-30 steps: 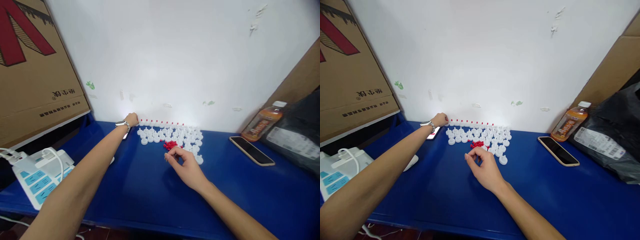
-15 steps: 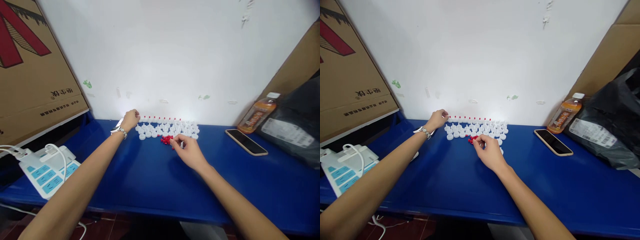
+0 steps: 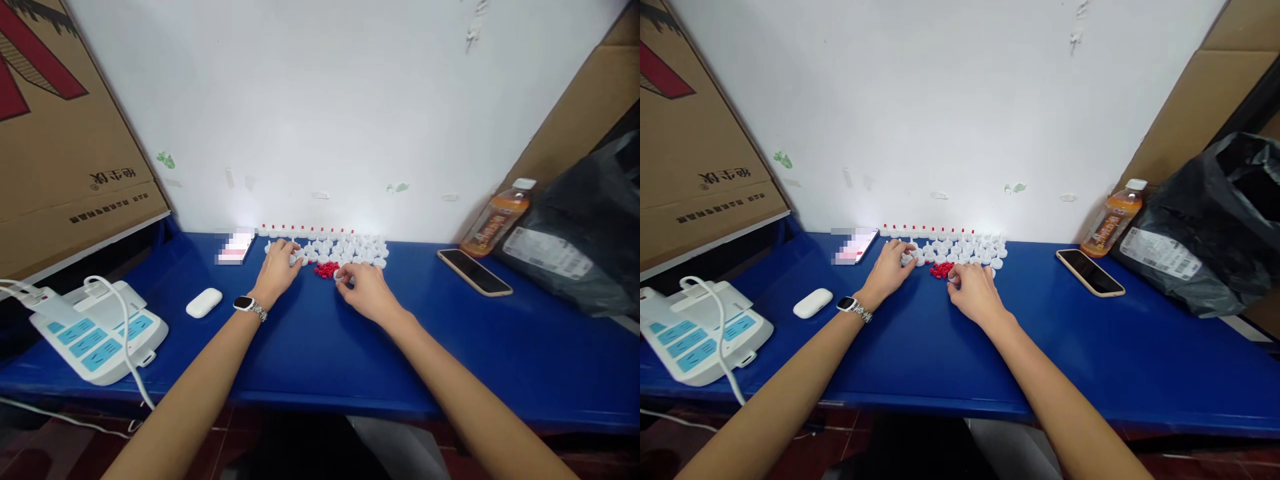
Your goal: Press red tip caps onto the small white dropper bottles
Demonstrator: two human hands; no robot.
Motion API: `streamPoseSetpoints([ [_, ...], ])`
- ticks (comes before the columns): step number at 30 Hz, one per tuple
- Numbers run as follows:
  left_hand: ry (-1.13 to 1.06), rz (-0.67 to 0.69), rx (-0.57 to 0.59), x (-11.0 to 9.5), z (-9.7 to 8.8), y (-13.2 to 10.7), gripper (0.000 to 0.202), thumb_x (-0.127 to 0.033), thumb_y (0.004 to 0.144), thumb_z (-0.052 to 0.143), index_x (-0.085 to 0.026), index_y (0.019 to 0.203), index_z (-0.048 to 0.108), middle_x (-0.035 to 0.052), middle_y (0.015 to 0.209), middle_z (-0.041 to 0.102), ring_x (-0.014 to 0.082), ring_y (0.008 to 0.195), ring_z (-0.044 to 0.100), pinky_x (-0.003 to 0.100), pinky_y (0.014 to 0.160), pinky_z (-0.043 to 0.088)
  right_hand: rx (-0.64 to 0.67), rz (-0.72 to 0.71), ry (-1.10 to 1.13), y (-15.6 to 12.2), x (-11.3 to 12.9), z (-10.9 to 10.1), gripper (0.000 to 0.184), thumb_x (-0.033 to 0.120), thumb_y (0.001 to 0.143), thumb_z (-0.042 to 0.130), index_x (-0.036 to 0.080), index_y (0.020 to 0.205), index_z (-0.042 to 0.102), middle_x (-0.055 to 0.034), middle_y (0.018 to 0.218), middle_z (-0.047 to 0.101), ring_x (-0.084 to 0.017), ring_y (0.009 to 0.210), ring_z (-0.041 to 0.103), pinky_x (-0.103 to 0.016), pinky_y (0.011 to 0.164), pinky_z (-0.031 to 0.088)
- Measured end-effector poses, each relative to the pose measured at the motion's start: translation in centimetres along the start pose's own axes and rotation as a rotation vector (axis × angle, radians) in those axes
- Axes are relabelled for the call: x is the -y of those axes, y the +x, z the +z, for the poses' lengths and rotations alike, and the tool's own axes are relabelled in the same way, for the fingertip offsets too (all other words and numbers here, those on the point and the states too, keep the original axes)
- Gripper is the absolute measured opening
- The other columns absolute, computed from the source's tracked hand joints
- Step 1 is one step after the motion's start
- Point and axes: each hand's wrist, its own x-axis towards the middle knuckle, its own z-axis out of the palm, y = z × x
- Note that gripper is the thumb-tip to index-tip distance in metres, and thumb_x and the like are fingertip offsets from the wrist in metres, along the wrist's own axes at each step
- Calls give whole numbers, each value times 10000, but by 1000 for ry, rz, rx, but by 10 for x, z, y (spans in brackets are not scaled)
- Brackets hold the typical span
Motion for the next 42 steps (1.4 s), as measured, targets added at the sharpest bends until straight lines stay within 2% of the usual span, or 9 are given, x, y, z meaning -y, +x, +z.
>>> streamPoseSetpoints([
  [11, 70, -54, 38, -11, 15, 6, 191, -335, 894, 625, -197, 954, 743, 105, 987, 619, 286, 1007, 558, 443, 929, 454, 3, 5, 58, 1, 6, 7, 99, 242, 843, 596, 208, 805, 681, -13, 767, 708, -202, 808, 606, -361, 830, 337],
  [16, -94, -48, -3, -8, 10, 4, 219, -349, 922, 600, -222, 921, 778, 72, 931, 633, 240, 958, 578, 422, 942, 466, -6, 15, 121, 2, 2, 3, 129, 252, 841, 587, 205, 773, 686, -14, 729, 704, -174, 709, 600, -315, 746, 373],
  [19, -252, 8, -31, -12, 1, -2, 210, -391, 889, 659, -241, 946, 794, 69, 1011, 629, 223, 988, 593, 406, 932, 494, -33, 12, 0, 2, -5, -6, 125, 186, 815, 589, 212, 842, 708, -15, 738, 706, -190, 760, 611, -338, 803, 360],
  [24, -569, 94, 172, -29, -6, -13, 233, -419, 888, 659, -243, 949, 798, 74, 1254, 647, 220, 1115, 625, 361, 952, 524, 47, -14, -144, -1, -9, -14, 151, 212, 817, 642, 244, 935, 731, -14, 781, 710, -215, 822, 607, -354, 822, 325],
  [27, -658, 63, 295, -37, -3, -15, 300, -448, 912, 612, -217, 989, 786, 72, 1115, 735, 213, 988, 680, 348, 895, 542, 84, -64, -172, -2, -5, -13, 137, 239, 853, 642, 262, 947, 739, -18, 786, 705, -224, 848, 598, -346, 796, 317],
  [31, -604, 65, 342, -41, -1, -15, 360, -485, 944, 534, -208, 987, 760, 39, 962, 755, 197, 855, 679, 315, 804, 530, 96, -105, -190, -1, -3, -9, 129, 235, 902, 605, 250, 924, 732, -41, 810, 701, -225, 856, 574, -346, 785, 317],
  [36, -421, 97, 343, -45, -2, -18, 403, -428, 1020, 332, -195, 1014, 662, 24, 822, 673, 172, 752, 622, 300, 749, 485, 68, -131, -174, -1, -6, -3, 100, 236, 914, 595, 218, 855, 674, -50, 855, 698, -220, 888, 560, -343, 795, 315],
  [39, -362, 82, 371, -46, -2, -21, 241, -359, 950, 480, -202, 1098, 588, 23, 899, 665, 171, 742, 603, 296, 715, 466, 63, -127, -164, -1, -5, 1, 90, 245, 902, 608, 206, 828, 641, -45, 846, 690, -215, 883, 562, -337, 783, 310],
  [42, -336, 76, 419, -44, -4, -22, 266, -264, 866, 551, -206, 1125, 553, 7, 862, 634, 168, 719, 591, 284, 681, 443, 70, -83, -153, -2, -3, 1, 85, 283, 875, 653, 203, 858, 632, -33, 835, 684, -207, 865, 569, -326, 765, 311],
])
